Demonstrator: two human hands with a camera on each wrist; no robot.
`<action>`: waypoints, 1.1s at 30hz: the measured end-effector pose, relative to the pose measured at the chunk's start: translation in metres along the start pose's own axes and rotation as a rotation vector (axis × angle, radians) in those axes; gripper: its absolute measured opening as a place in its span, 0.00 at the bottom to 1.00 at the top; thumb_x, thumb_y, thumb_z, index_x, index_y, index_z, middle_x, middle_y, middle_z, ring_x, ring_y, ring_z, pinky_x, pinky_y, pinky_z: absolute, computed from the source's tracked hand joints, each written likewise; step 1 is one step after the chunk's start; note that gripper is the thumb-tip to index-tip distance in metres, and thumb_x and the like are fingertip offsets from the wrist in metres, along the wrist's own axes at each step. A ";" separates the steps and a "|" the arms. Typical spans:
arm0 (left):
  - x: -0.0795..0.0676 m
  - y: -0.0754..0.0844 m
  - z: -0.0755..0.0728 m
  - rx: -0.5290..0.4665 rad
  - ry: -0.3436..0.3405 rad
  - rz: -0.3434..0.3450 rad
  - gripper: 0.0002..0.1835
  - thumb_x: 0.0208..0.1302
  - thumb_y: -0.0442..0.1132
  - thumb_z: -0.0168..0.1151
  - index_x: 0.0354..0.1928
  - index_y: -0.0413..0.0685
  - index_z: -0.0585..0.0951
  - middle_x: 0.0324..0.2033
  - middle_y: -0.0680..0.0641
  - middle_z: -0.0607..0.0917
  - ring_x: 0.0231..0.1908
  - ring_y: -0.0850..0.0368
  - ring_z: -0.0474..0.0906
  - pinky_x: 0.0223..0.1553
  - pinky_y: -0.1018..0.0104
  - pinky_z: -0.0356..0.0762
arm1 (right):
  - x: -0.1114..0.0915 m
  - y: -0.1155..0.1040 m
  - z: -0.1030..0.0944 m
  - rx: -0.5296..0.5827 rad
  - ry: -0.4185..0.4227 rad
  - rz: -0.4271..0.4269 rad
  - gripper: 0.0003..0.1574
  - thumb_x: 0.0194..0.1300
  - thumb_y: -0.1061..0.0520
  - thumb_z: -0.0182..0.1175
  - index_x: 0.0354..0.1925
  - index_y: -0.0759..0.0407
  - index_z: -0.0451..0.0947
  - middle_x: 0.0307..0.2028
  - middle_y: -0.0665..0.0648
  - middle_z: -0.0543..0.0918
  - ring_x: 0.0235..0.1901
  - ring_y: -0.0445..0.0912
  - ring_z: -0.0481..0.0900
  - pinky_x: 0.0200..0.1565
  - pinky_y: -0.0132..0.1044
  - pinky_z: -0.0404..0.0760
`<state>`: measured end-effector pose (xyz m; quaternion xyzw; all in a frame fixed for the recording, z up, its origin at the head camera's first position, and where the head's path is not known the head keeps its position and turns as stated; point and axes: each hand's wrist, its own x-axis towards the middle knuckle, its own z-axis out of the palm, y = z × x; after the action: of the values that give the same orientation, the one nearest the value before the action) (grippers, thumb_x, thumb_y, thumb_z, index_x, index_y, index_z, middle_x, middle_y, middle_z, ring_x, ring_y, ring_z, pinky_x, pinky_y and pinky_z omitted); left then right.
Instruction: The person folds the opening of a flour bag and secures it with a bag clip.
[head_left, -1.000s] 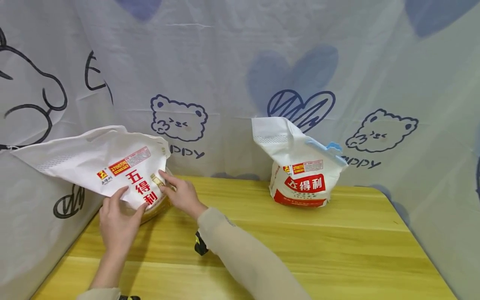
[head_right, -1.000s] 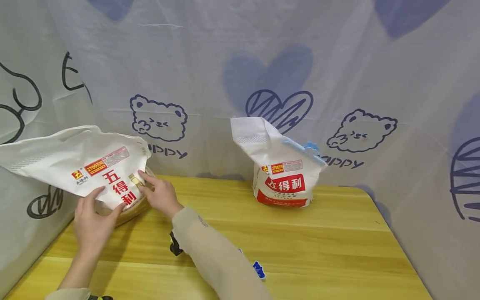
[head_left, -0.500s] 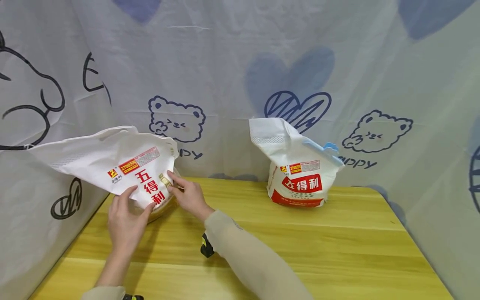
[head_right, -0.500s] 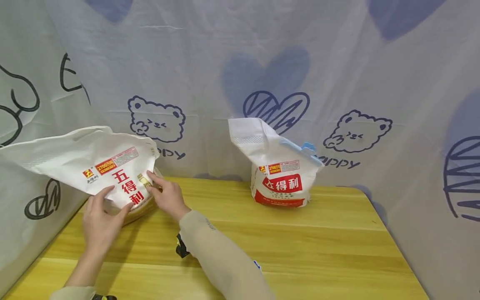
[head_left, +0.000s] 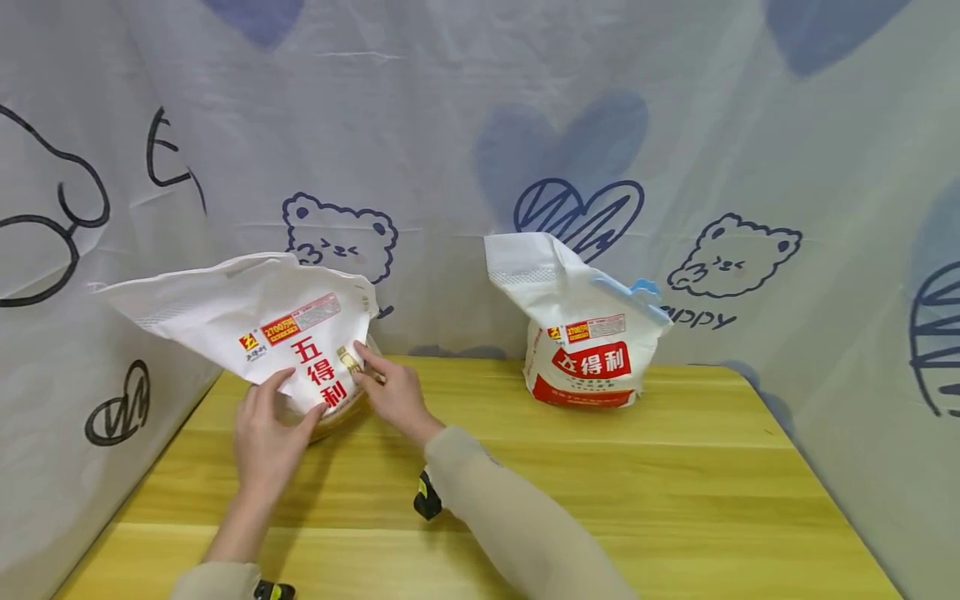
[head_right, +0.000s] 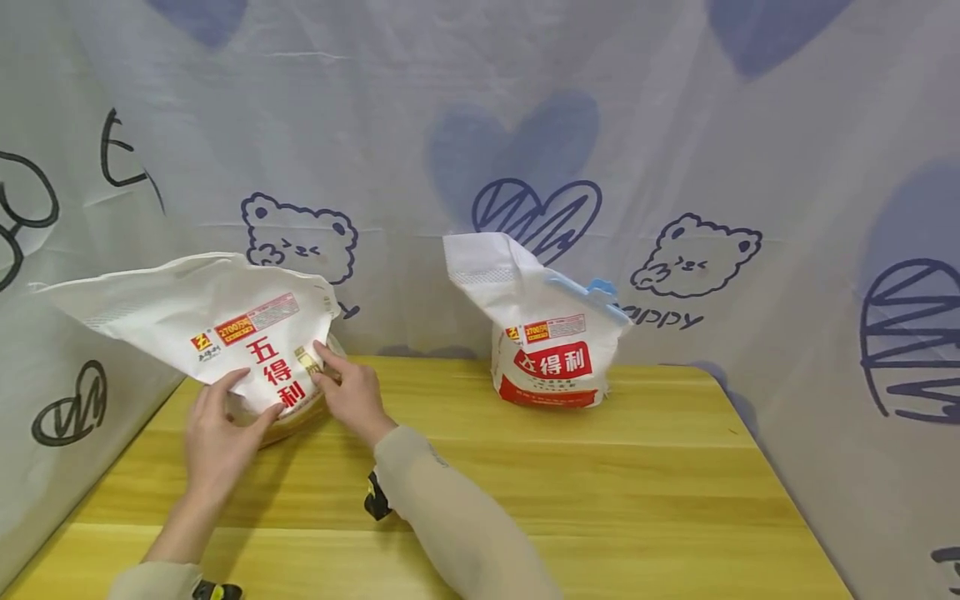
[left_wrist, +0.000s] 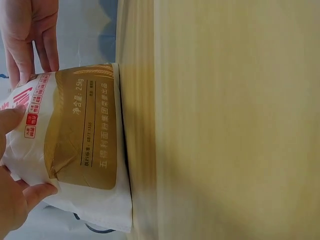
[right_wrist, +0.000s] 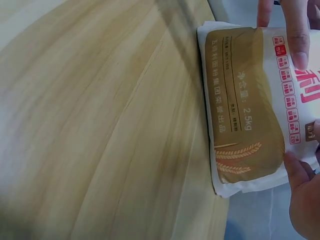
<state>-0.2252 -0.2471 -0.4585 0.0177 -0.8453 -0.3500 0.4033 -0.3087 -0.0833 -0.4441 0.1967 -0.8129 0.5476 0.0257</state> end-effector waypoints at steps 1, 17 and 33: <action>0.000 0.000 0.002 -0.004 -0.005 0.009 0.40 0.42 0.26 0.85 0.61 0.38 0.78 0.53 0.31 0.82 0.50 0.31 0.75 0.49 0.43 0.71 | -0.001 0.001 -0.002 -0.001 0.008 0.001 0.33 0.73 0.57 0.65 0.72 0.39 0.73 0.61 0.59 0.84 0.20 0.34 0.71 0.23 0.24 0.74; 0.007 0.017 0.023 -0.095 -0.176 0.008 0.40 0.46 0.28 0.84 0.64 0.40 0.77 0.55 0.34 0.81 0.50 0.37 0.75 0.49 0.45 0.75 | -0.027 0.002 -0.035 -0.145 0.196 0.030 0.32 0.70 0.55 0.69 0.70 0.43 0.76 0.48 0.60 0.90 0.27 0.39 0.71 0.29 0.28 0.73; 0.017 0.033 0.050 -0.257 -0.427 -0.007 0.39 0.54 0.29 0.80 0.68 0.42 0.73 0.63 0.33 0.75 0.62 0.32 0.73 0.59 0.39 0.79 | -0.054 0.010 -0.068 -0.238 0.386 0.036 0.31 0.68 0.54 0.71 0.67 0.47 0.78 0.62 0.54 0.81 0.41 0.45 0.86 0.39 0.36 0.84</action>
<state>-0.2636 -0.1986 -0.4484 -0.1052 -0.8598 -0.4518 0.2133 -0.2746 -0.0028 -0.4399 0.0693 -0.8551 0.4756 0.1943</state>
